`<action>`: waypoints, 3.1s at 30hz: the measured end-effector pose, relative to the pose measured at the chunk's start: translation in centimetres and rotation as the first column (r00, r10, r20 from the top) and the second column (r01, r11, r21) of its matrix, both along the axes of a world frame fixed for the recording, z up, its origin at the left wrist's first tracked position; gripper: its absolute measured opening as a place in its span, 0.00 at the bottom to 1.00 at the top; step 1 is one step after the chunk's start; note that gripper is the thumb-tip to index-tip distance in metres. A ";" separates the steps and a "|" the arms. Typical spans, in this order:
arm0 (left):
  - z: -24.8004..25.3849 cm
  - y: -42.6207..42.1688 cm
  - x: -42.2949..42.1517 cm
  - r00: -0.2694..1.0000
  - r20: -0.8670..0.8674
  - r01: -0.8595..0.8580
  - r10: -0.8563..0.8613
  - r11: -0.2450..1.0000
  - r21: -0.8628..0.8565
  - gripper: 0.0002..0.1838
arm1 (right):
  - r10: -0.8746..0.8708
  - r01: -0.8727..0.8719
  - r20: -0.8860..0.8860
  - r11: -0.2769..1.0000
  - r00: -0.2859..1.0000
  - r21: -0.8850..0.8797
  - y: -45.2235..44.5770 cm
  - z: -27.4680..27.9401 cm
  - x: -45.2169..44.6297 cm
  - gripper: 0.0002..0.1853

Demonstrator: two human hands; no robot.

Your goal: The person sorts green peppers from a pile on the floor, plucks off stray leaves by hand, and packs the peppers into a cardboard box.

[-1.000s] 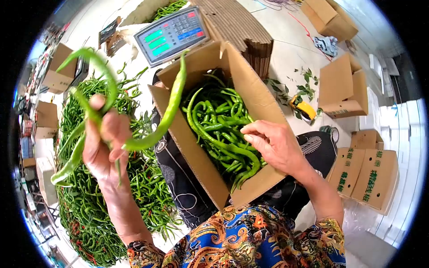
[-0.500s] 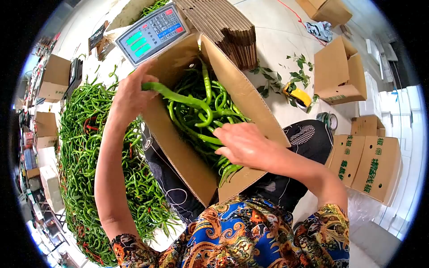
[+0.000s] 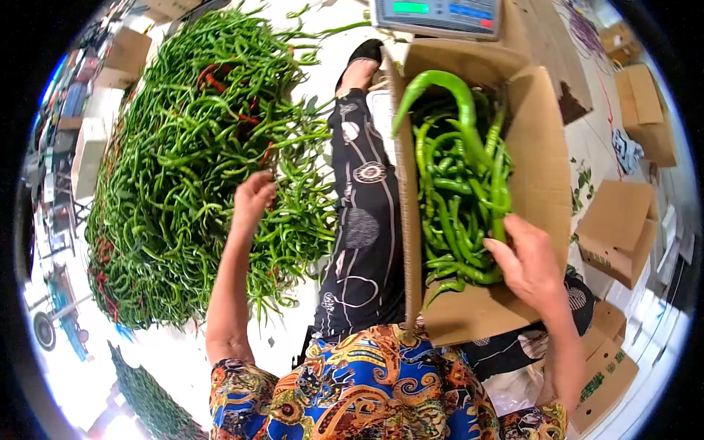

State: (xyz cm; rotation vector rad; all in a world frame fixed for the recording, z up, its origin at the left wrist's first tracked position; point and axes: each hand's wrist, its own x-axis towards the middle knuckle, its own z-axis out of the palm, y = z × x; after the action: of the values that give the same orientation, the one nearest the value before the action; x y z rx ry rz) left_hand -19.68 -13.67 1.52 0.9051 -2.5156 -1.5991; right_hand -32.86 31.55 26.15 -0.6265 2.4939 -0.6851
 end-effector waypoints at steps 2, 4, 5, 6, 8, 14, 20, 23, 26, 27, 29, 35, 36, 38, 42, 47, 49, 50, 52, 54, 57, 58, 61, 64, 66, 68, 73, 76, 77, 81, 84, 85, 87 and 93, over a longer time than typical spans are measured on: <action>-3.2 1.2 2.5 0.998 0.053 -0.007 0.015 0.989 -0.148 0.15 | -0.145 0.136 0.182 0.989 0.973 0.065 -0.1 1.0 -0.7 0.10; -5.1 2.6 2.8 0.985 0.167 0.004 0.034 0.975 -0.223 0.15 | -0.137 0.137 -0.020 0.989 0.990 0.048 -0.2 0.0 -0.4 0.14; -6.3 3.3 2.5 0.993 0.113 0.008 0.033 0.940 -0.341 0.17 | -0.053 0.071 -0.200 0.994 0.978 0.087 -0.5 -0.3 -0.3 0.16; -7.4 3.9 1.9 0.989 0.148 0.042 0.027 0.897 -0.440 0.17 | -0.060 0.083 -0.201 0.991 0.978 0.105 -0.9 -0.3 -0.2 0.17; -8.3 5.3 0.3 0.974 0.226 0.127 0.011 0.801 -0.585 0.14 | -0.079 0.109 -0.203 0.984 0.976 0.141 -1.7 0.0 0.1 0.19; -11.1 4.0 -1.3 0.981 0.164 0.007 0.106 0.819 -0.574 0.07 | -0.135 0.163 -0.161 0.970 0.978 0.179 -2.1 -0.1 0.8 0.13; 1.7 0.0 0.7 0.838 -0.255 -0.490 0.482 0.871 0.038 0.10 | -0.116 0.141 -0.128 0.967 0.985 0.210 -1.7 -1.0 0.6 0.14; 6.0 -0.2 3.2 0.923 -0.145 -0.359 0.356 0.933 0.011 0.13 | -0.099 0.127 -0.142 0.970 0.985 0.207 -1.8 -1.0 0.6 0.14; 4.5 2.3 6.9 1.000 -0.021 0.012 -0.013 0.999 -0.046 0.15 | -0.105 0.132 -0.133 0.967 0.986 0.216 -1.9 -1.1 0.7 0.14; 3.1 4.3 7.9 0.993 0.027 0.113 -0.111 0.989 -0.099 0.16 | -0.106 0.133 -0.129 0.966 0.986 0.223 -1.9 -1.0 0.6 0.14; -0.6 7.4 9.4 0.934 0.136 0.354 -0.331 0.800 -0.484 0.24 | -0.105 0.132 -0.127 0.963 0.986 0.236 -2.1 -0.9 0.6 0.14; -6.4 9.9 8.0 0.799 0.523 0.601 -0.297 0.420 -0.680 0.34 | -0.077 0.103 -0.142 0.977 0.987 0.184 -2.6 -0.8 0.7 0.14; -6.5 9.7 8.0 0.772 0.552 0.636 -0.317 0.405 -0.657 0.34 | -0.081 0.105 -0.131 0.978 0.988 0.182 -2.6 -0.8 0.8 0.15; -6.0 9.1 7.9 0.714 0.608 0.700 -0.346 0.372 -0.610 0.35 | -0.059 0.085 -0.137 0.978 0.989 0.191 -2.4 -1.0 0.7 0.15; -6.1 8.3 9.7 0.669 0.565 0.728 -0.483 0.270 -0.631 0.32 | -0.052 0.081 -0.172 0.982 0.984 0.169 -2.4 -0.9 0.9 0.16; -3.8 7.9 8.1 0.675 0.523 0.737 -0.520 0.440 -0.514 0.22 | -0.053 0.083 -0.179 0.982 0.982 0.167 -2.1 -1.0 0.9 0.16; -0.7 8.1 7.7 0.697 0.516 0.717 -0.498 0.496 -0.489 0.18 | -0.055 0.080 -0.178 0.988 0.982 0.133 -2.1 -1.2 1.0 0.16; 0.9 8.1 7.8 0.687 0.529 0.727 -0.498 0.477 -0.495 0.17 | -0.063 0.088 -0.182 0.987 0.981 0.132 -1.7 -1.5 1.0 0.16; 1.6 8.3 8.0 0.652 0.556 0.758 -0.516 0.466 -0.457 0.12 | -0.084 0.111 -0.190 0.985 0.978 0.131 -1.9 -1.8 1.1 0.15; 0.1 8.6 7.9 0.638 0.469 0.767 -0.610 0.448 -0.460 0.10 | -0.113 0.133 -0.156 0.983 0.981 0.126 -2.7 -1.5 1.1 0.15; -3.2 9.8 6.6 0.493 0.549 0.868 -0.675 0.336 -0.366 0.13 | -0.060 0.075 -0.160 0.993 0.985 0.090 -2.5 -1.5 0.8 0.15; -3.6 10.4 6.0 0.544 0.502 0.827 -0.672 0.329 -0.456 0.16 | -0.029 0.042 -0.165 0.996 0.986 0.074 -2.3 -1.5 0.8 0.15; -4.1 11.3 3.4 0.664 0.394 0.681 -0.636 0.297 -0.669 0.32 | -0.089 0.105 -0.094 0.977 0.992 0.185 -2.1 -1.1 0.8 0.15; -5.5 11.7 1.5 0.697 0.470 0.681 -0.541 0.296 -0.670 0.35 | -0.109 0.123 -0.083 0.975 0.991 0.184 -2.3 -1.0 0.8 0.16; -7.0 12.3 1.1 0.655 0.543 0.745 -0.526 0.325 -0.583 0.37 | -0.100 0.116 -0.100 0.979 0.990 0.170 -2.4 -1.1 0.9 0.17; -7.6 12.4 1.3 0.652 0.524 0.744 -0.547 0.328 -0.583 0.37 | -0.086 0.106 -0.123 0.980 0.989 0.170 -2.1 -1.4 0.9 0.17; -6.3 11.8 1.8 0.579 0.547 0.805 -0.604 0.318 -0.500 0.35 | -0.105 0.118 -0.102 0.985 0.989 0.128 -2.2 -1.3 1.0 0.17; -7.2 11.1 2.6 0.584 0.498 0.807 -0.641 0.389 -0.445 0.31 | -0.104 0.115 -0.096 0.987 0.990 0.116 -2.7 -1.0 0.9 0.16; -7.2 11.0 2.7 0.571 0.498 0.818 -0.653 0.397 -0.416 0.30 | -0.095 0.111 -0.129 0.986 0.987 0.127 -2.7 -1.1 1.0 0.15; -7.9 11.2 4.4 0.594 0.496 0.756 -0.633 0.229 -0.613 0.26 | -0.089 0.110 -0.139 0.982 0.986 0.151 -2.9 -1.0 1.1 0.14; -8.4 11.1 4.7 0.572 0.465 0.773 -0.675 0.255 -0.581 0.24 | -0.117 0.132 -0.102 0.979 0.988 0.153 -3.1 -0.7 1.1 0.13; -8.1 11.0 4.5 0.552 0.468 0.797 -0.690 0.273 -0.538 0.24 | -0.125 0.139 -0.096 0.979 0.988 0.153 -3.0 -0.7 1.1 0.13; -7.3 10.9 4.4 0.584 0.424 0.782 -0.692 0.340 -0.522 0.23 | -0.102 0.118 -0.120 0.984 0.988 0.132 -2.8 -0.8 1.1 0.13; -6.8 11.2 5.8 0.597 0.460 0.766 -0.657 0.297 -0.570 0.26 | -0.046 0.061 -0.095 0.985 0.994 0.164 -3.1 -0.4 0.7 0.13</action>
State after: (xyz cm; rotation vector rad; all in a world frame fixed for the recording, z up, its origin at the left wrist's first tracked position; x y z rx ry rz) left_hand -13.89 -2.48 -5.27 -0.3311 -3.4328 -0.2793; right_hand -32.11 28.49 25.72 -0.5418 2.6266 -0.4696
